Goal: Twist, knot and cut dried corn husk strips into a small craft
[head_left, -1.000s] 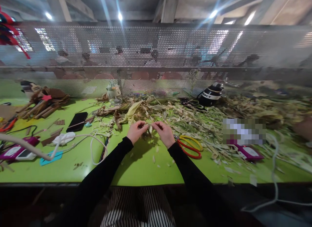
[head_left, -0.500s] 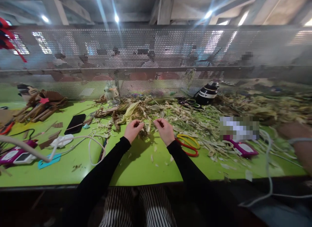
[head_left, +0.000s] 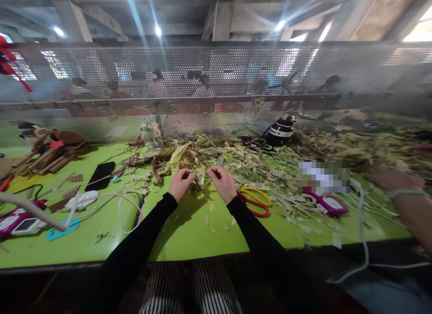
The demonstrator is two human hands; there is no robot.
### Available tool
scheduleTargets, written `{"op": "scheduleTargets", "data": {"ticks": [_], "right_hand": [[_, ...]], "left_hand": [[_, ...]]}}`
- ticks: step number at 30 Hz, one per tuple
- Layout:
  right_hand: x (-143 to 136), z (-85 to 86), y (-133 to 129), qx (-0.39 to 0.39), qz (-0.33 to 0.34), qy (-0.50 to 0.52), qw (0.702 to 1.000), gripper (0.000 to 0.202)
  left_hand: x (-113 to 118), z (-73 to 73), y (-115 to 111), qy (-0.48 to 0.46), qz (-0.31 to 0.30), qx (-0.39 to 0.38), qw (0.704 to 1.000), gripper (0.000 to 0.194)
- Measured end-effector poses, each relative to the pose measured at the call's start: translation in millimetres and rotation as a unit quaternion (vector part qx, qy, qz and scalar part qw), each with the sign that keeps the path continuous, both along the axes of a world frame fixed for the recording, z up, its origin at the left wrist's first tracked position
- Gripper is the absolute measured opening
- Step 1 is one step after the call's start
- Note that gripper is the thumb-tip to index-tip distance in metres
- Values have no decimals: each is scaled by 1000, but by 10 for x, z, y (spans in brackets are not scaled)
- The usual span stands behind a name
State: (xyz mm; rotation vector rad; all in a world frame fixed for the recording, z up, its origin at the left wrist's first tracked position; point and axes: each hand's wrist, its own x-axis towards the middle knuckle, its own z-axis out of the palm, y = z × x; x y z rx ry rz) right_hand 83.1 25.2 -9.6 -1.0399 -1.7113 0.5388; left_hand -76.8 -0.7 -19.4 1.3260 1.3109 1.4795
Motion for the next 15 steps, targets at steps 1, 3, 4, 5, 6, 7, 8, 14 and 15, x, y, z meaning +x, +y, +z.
{"op": "scheduleTargets", "data": {"ticks": [1, 3, 4, 5, 6, 7, 8, 14, 15], "right_hand": [[-3, -1, -3, -1, 2, -1, 1000, 27], [-6, -9, -3, -5, 6, -2, 1000, 27], [-7, -14, -2, -6, 7, -3, 1000, 27], [-7, -19, 1, -7, 8, -3, 1000, 27], [-7, -24, 3, -8, 8, -3, 1000, 27], [-6, -26, 4, -7, 8, -3, 1000, 28], [-5, -27, 5, -6, 7, -3, 1000, 28], [11, -13, 9, -1, 7, -6, 1000, 25], [17, -12, 10, -1, 6, -8, 1000, 25]], "left_hand": [[-1, -6, 1, -1, -2, -1, 1000, 26], [-6, -21, 6, -2, -5, -3, 1000, 26], [-10, -30, 10, -1, -5, -4, 1000, 26], [-14, -39, 14, 0, -4, -4, 1000, 26], [-19, -48, 18, 2, -3, -4, 1000, 26], [-24, -56, 22, 4, -2, -4, 1000, 26], [-29, -64, 26, 5, -1, -4, 1000, 27], [-41, -79, 27, 13, -1, -3, 1000, 27], [-40, -76, 23, 15, 0, -2, 1000, 27]]}}
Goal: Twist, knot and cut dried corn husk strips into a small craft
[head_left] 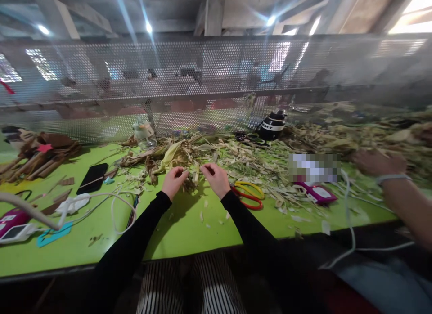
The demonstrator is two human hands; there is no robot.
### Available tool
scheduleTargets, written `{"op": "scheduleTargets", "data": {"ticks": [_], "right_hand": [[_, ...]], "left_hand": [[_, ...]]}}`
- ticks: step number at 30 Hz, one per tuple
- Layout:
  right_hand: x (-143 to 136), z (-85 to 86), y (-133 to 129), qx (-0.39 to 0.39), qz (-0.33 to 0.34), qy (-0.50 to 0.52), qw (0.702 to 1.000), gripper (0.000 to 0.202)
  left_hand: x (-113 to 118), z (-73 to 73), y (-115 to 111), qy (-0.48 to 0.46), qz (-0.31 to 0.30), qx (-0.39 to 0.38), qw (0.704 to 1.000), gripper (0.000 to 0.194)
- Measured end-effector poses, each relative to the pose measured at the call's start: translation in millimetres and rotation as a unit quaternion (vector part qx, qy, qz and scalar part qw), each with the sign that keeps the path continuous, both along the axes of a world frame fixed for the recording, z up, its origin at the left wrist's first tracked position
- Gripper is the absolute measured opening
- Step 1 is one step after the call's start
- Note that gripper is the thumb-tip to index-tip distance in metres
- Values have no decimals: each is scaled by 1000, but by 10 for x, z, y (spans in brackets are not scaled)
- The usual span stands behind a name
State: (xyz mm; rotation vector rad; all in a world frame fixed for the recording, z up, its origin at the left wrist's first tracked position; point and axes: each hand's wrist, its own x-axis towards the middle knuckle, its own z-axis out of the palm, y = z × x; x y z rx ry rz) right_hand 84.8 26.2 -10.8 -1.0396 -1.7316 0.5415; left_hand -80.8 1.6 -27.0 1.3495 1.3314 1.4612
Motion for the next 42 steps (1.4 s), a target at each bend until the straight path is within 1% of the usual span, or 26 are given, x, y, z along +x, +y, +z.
{"op": "scheduleTargets", "data": {"ticks": [5, 9, 12, 14, 16, 18, 20, 22, 25, 27, 29, 32, 34, 37, 38, 39, 40, 41, 42], "right_hand": [[-7, 7, -22, 0, 3, -21, 1000, 23], [-8, 36, -106, 9, 5, -35, 999, 23], [165, 85, -209, 8, 10, -64, 998, 23], [408, 123, -274, 33, -8, -136, 990, 23], [717, 150, -323, 61, -67, -236, 968, 22], [1025, 150, -355, 30, -115, -340, 933, 25], [1263, 121, -377, -34, -116, -426, 896, 29], [1394, 79, -392, -68, -93, -462, 879, 30], [1413, 50, -393, -81, -69, -497, 861, 30], [1366, 75, -378, -85, -74, -507, 855, 27], [1317, 123, -361, -93, -84, -511, 850, 18], [1280, 195, -347, -104, -106, -519, 842, 9], [1284, 224, -342, -120, -117, -523, 836, 8], [1317, 245, -338, -144, -111, -530, 828, 10], [1328, 251, -341, -146, -110, -530, 828, 11], [1336, 260, -350, -149, -107, -519, 835, 11], [1335, 271, -366, -155, -99, -491, 851, 13], [1323, 284, -390, -169, -80, -443, 877, 16], [1295, 298, -423, -191, -47, -373, 907, 21]], "left_hand": [[-2, 21, -21, 5, 1, 3, 1000, 27], [-2, 33, -27, -2, -3, 4, 1000, 28], [6, 35, -29, -4, 0, 2, 1000, 27], [9, 36, -31, -6, -5, 2, 1000, 25], [9, 36, -34, -16, -13, 4, 1000, 25], [8, 33, -36, -32, -22, 1, 999, 26], [10, 25, -39, -46, -31, -3, 998, 27], [19, 16, -43, -54, -44, -4, 998, 28], [41, 13, -56, -65, -66, -4, 996, 29], [54, 22, -66, -71, -78, -4, 994, 30], [63, 39, -75, -79, -84, -2, 993, 31], [67, 69, -80, -101, -83, 7, 991, 31], [69, 84, -75, -116, -78, 13, 990, 30], [80, 93, -63, -124, -68, 14, 990, 29], [85, 93, -58, -127, -65, 14, 990, 29], [89, 93, -54, -130, -61, 14, 990, 28], [91, 93, -51, -132, -57, 16, 989, 28], [91, 95, -49, -134, -52, 19, 989, 28], [88, 99, -49, -134, -47, 23, 990, 28]]}}
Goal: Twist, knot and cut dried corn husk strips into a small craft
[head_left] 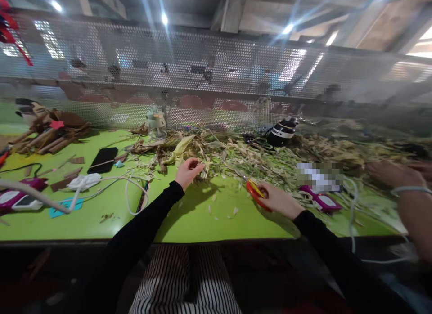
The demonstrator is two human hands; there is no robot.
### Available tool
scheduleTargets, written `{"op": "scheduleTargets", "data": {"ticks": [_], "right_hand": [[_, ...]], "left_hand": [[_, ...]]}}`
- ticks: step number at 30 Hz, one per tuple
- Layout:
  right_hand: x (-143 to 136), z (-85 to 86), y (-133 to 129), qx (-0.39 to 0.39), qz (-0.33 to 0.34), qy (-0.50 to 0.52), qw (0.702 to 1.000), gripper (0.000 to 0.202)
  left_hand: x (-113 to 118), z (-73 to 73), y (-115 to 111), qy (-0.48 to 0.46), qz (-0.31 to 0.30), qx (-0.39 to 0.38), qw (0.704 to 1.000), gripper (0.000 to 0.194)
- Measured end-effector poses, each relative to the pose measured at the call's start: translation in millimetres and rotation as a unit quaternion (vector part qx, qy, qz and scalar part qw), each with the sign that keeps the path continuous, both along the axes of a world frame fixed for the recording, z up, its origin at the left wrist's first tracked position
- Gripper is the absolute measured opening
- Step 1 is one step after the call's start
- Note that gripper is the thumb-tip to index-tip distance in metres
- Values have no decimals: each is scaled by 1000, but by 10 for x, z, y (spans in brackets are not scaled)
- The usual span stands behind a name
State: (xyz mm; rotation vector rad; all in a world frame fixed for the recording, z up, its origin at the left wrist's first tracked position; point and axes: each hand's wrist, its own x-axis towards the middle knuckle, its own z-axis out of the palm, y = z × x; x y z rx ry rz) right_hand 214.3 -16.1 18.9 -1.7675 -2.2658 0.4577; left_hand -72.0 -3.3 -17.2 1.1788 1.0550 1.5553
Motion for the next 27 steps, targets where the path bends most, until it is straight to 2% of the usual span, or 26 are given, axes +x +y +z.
{"op": "scheduleTargets", "data": {"ticks": [2, 5, 8, 10, 14, 19, 27], "right_hand": [[-102, 19, -84, -82, 33, 190, 978, 32], [-338, -4, -212, -192, 47, 360, 912, 43], [-567, -80, -280, -267, 84, 444, 851, 51], [-671, -125, -286, -296, 104, 454, 834, 54], [-773, -134, -269, -313, 104, 439, 836, 56], [-810, -81, -264, -297, 99, 431, 846, 58], [-789, -107, -253, -281, 65, 426, 857, 59]], "left_hand": [[-13, 12, -4, 6, 14, 13, 1000, 29], [-41, 34, -19, 31, 47, 45, 997, 27], [-63, 45, -31, 65, 95, 74, 991, 22], [-71, 45, -34, 90, 117, 84, 986, 19], [-68, 39, -43, 142, 129, 92, 977, 15], [-45, 32, -67, 205, 136, 108, 963, 13], [-20, 39, -82, 233, 125, 111, 958, 10]]}}
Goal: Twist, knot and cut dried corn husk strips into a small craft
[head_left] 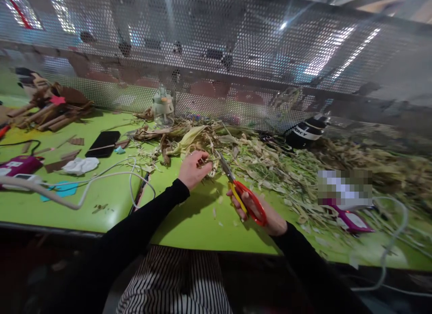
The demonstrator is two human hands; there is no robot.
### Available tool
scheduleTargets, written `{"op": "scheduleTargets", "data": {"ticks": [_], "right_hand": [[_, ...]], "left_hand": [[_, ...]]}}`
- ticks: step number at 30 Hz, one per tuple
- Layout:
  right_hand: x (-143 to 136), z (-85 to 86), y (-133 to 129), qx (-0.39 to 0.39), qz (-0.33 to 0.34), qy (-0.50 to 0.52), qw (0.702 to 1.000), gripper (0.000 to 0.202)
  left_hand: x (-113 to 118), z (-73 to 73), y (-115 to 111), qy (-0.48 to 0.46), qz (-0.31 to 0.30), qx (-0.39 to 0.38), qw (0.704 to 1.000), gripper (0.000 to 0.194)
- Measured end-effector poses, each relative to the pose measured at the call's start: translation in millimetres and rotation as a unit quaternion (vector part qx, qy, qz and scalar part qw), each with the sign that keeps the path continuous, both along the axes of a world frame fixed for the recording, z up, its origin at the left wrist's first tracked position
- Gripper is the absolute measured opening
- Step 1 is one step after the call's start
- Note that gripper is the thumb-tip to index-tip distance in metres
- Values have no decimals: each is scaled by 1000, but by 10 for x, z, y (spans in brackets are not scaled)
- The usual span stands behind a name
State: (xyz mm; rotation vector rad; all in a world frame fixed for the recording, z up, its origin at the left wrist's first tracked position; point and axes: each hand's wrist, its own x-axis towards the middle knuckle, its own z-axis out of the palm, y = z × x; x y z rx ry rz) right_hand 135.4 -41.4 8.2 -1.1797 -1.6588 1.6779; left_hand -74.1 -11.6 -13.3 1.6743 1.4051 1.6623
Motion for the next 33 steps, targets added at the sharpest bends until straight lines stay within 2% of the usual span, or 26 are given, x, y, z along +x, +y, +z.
{"op": "scheduleTargets", "data": {"ticks": [7, 11, 15, 17, 19, 21, 22, 26, 29, 30, 31, 33], "right_hand": [[46, -56, 28, 11, 0, -44, 999, 55], [65, -70, 10, 44, -2, -81, 996, 56], [144, -25, 104, 104, -21, -177, 978, 49], [223, -2, 209, 191, -42, -287, 938, 44], [319, 6, 315, 286, -67, -403, 867, 40], [415, -5, 387, 319, -78, -492, 806, 36], [458, -15, 405, 320, -75, -522, 787, 35], [562, -29, 386, 333, -52, -575, 745, 39], [520, 27, 330, 407, -79, -558, 719, 44], [472, 52, 310, 434, -93, -532, 722, 44], [405, 74, 291, 453, -100, -491, 737, 43], [224, 97, 261, 443, -78, -370, 813, 40]], "left_hand": [[2, 23, -11, -10, 7, -34, 999, 10], [-10, 12, -1, -16, 0, -55, 998, 10], [-14, -19, 33, -121, -63, -97, 986, 19], [-7, -20, 39, -196, -98, -112, 969, 22], [0, -7, 32, -247, -122, -126, 953, 20], [-1, 9, 21, -275, -138, -142, 941, 15], [-6, 16, 18, -285, -140, -149, 936, 13], [-45, 34, 23, -336, -128, -169, 918, 9], [-46, 53, 13, -379, -125, -192, 896, 9], [-33, 59, 2, -390, -127, -202, 889, 10], [-13, 64, -12, -399, -130, -213, 882, 11], [39, 63, -46, -409, -139, -234, 871, 13]]}}
